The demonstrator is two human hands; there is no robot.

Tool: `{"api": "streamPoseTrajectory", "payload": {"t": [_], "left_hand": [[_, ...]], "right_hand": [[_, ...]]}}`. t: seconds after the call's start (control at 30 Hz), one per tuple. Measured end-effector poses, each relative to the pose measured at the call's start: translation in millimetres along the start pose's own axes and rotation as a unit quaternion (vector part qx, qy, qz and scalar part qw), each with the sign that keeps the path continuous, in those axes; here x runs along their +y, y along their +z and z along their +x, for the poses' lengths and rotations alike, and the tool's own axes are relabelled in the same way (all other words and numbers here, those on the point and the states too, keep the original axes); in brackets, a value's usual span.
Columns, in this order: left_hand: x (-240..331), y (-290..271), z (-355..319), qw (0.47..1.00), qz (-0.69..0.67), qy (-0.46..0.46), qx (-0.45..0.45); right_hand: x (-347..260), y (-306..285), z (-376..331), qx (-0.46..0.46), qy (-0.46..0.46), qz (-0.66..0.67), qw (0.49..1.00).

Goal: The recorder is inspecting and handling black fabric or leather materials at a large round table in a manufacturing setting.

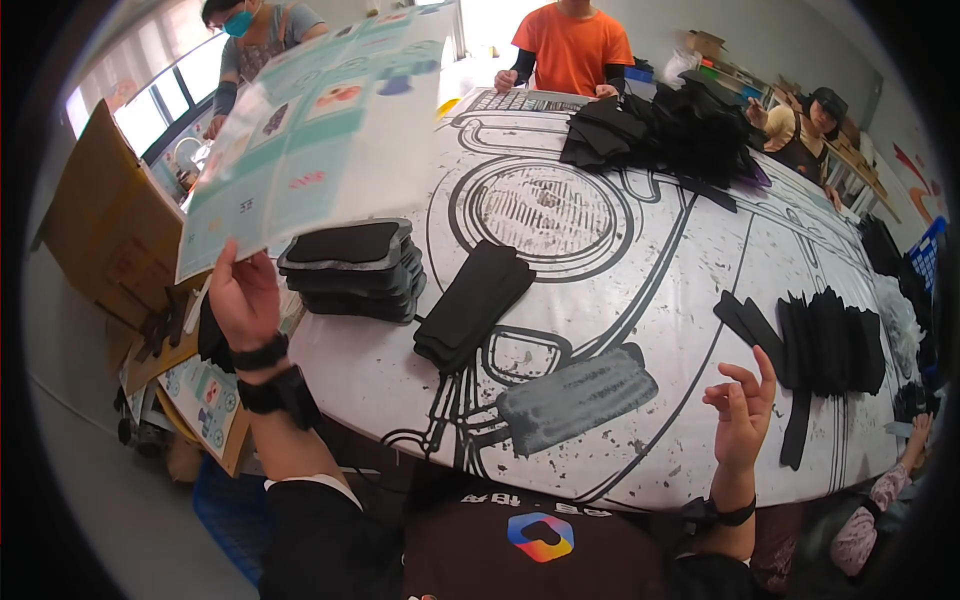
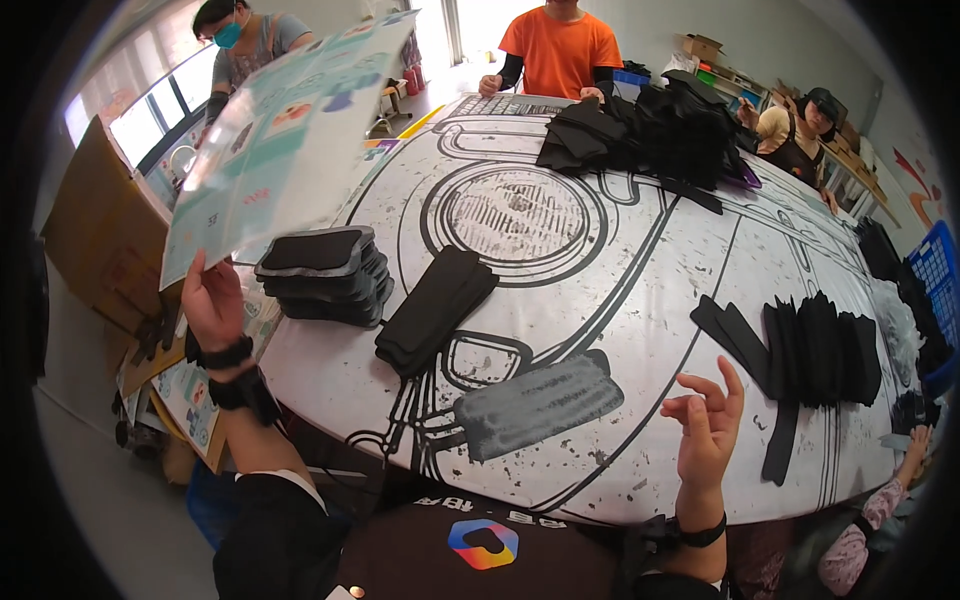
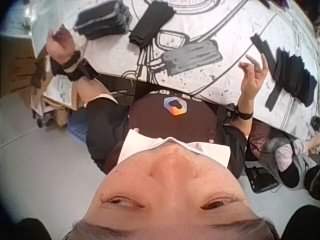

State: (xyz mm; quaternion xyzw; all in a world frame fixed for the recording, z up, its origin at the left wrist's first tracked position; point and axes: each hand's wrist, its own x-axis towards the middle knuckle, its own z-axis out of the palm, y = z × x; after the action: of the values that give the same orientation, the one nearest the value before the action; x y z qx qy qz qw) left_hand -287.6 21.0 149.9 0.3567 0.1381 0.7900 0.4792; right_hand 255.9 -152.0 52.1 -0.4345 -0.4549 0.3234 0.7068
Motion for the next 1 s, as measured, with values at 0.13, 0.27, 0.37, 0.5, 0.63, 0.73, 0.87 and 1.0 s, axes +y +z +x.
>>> {"api": "streamPoseTrajectory", "payload": {"t": [0.13, 0.27, 0.37, 0.5, 0.63, 0.73, 0.87, 1.0], "left_hand": [[23, -45, 46, 0.998, 0.023, 0.050, 0.037], [37, -86, 79, 0.999, 0.023, 0.025, 0.017], [42, -120, 108, 1.000, 0.011, 0.009, -0.014], [40, -158, 164, 0.996, 0.085, 0.014, 0.016], [23, -180, 172, 0.955, 0.174, -0.024, 0.240], [0, -183, 151, 0.927, 0.212, -0.037, 0.308], [-25, -196, 127, 0.926, 0.244, -0.140, 0.251], [-29, -207, 125, 0.922, 0.255, -0.066, 0.284]], "right_hand": [[3, -14, -1, 0.033, -0.005, -0.024, 0.999], [3, -28, -4, 0.059, -0.003, -0.036, 0.998], [3, -36, -5, 0.085, -0.002, -0.038, 0.996], [7, -41, -5, 0.101, 0.002, -0.041, 0.994], [13, -39, -7, 0.093, 0.022, -0.046, 0.994], [15, -38, -11, 0.082, 0.037, -0.054, 0.994], [18, -41, -17, 0.065, 0.055, -0.066, 0.994], [21, -43, -19, 0.055, 0.061, -0.068, 0.994]]}}
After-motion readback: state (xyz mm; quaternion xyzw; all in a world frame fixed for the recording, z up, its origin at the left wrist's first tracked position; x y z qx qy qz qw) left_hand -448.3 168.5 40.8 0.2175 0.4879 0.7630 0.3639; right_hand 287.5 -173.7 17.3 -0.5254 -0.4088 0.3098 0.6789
